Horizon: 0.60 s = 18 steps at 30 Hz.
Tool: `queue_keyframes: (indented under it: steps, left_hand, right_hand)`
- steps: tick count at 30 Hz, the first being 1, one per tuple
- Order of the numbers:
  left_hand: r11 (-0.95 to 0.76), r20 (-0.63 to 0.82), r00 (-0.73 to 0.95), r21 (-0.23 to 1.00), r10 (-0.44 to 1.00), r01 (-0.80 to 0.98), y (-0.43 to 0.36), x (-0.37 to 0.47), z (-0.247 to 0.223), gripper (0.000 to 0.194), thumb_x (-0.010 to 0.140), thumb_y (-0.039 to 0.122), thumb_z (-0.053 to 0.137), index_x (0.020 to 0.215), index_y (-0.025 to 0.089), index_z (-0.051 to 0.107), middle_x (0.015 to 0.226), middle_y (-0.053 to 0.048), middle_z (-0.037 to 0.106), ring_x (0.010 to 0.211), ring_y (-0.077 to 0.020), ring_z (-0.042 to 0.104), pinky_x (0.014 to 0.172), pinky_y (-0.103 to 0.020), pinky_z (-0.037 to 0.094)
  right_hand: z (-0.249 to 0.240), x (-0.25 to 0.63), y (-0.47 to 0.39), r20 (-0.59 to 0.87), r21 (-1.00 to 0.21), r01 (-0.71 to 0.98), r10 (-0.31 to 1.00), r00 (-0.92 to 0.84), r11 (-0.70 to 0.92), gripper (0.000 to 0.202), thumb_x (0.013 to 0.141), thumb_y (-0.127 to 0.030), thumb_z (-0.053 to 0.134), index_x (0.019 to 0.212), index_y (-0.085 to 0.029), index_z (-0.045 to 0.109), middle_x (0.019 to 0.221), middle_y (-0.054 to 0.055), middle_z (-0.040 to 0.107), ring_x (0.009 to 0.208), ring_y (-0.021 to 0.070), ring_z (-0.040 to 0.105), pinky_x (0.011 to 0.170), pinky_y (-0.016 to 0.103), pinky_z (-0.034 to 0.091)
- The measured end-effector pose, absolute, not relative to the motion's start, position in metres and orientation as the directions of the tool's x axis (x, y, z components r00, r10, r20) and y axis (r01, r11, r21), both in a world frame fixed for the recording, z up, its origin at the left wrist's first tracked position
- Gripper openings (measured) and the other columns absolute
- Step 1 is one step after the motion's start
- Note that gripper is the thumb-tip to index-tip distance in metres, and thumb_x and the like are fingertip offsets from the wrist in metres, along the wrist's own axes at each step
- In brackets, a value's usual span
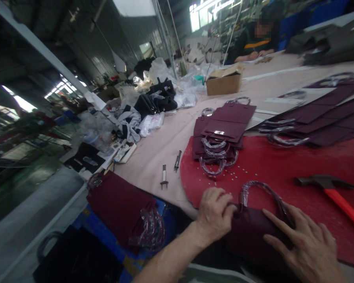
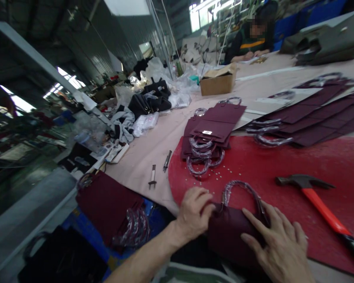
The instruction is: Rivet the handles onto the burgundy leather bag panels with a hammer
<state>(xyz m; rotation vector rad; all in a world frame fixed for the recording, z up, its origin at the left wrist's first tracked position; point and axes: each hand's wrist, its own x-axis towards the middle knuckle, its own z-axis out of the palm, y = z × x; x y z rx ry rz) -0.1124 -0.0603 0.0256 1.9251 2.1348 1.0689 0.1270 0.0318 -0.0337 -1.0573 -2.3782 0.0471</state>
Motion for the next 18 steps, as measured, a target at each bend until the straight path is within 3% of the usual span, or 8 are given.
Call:
queue_keyframes:
  steps: [3, 5, 6, 13, 18]
  left_hand:
    - [0.31, 0.289, -0.526, 0.552, 0.8, 0.774, -0.047, -0.184, 0.036, 0.023, 0.097, 0.026, 0.048, 0.095, 0.02, 0.07, 0.099, -0.009, 0.071, 0.097, -0.021, 0.065, 0.091, -0.033, 0.05]
    - [0.601, 0.099, -0.705, 0.449, 0.702, 0.661, -0.033, -0.237, 0.041, 0.023, 0.096, 0.028, 0.049, 0.099, 0.02, 0.07, 0.103, -0.01, 0.073, 0.1, -0.0211, 0.066, 0.09, -0.031, 0.048]
    - [0.652, 0.054, -0.736, 0.425, 0.674, 0.628, -0.025, -0.261, 0.042, 0.025, 0.096, 0.028, 0.049, 0.099, 0.018, 0.071, 0.103, -0.012, 0.074, 0.1, -0.0224, 0.067, 0.088, -0.031, 0.048]
    - [0.738, -0.175, -0.743, 0.393, 0.646, 0.549, 0.019, -0.33, 0.026, 0.012, 0.074, 0.027, 0.071, 0.075, 0.015, 0.073, 0.092, -0.017, 0.077, 0.098, -0.0277, 0.071, 0.078, -0.029, 0.048]
    - [0.751, -0.224, -0.762, 0.477, 0.607, 0.458, 0.019, -0.337, 0.017, 0.013, 0.058, 0.018, 0.076, 0.061, 0.016, 0.064, 0.087, -0.02, 0.075, 0.101, -0.035, 0.07, 0.077, -0.032, 0.048]
  right_hand:
    - [-0.035, 0.128, 0.032, 0.464, -0.243, 0.679, 0.698, -0.546, 0.693, 0.045, 0.085, -0.06, 0.046, 0.117, -0.04, 0.072, 0.133, 0.015, 0.057, 0.117, 0.0475, 0.054, 0.091, 0.073, 0.04]
    - [-0.036, 0.128, 0.033, 0.47, -0.254, 0.679, 0.701, -0.536, 0.689, 0.044, 0.085, -0.06, 0.047, 0.116, -0.042, 0.072, 0.133, 0.014, 0.058, 0.117, 0.0471, 0.055, 0.091, 0.073, 0.041]
    - [-0.036, 0.128, 0.033, 0.473, -0.261, 0.678, 0.703, -0.53, 0.687, 0.043, 0.084, -0.06, 0.048, 0.116, -0.043, 0.072, 0.133, 0.014, 0.058, 0.117, 0.0471, 0.055, 0.091, 0.073, 0.041]
    - [-0.034, 0.13, 0.033, 0.47, -0.256, 0.666, 0.692, -0.547, 0.7, 0.043, 0.083, -0.055, 0.054, 0.12, -0.042, 0.071, 0.135, 0.014, 0.057, 0.116, 0.0469, 0.056, 0.091, 0.072, 0.042]
    - [-0.034, 0.13, 0.031, 0.434, -0.224, 0.698, 0.711, -0.553, 0.68, 0.045, 0.085, -0.055, 0.051, 0.121, -0.038, 0.071, 0.137, 0.014, 0.055, 0.118, 0.046, 0.054, 0.093, 0.071, 0.042]
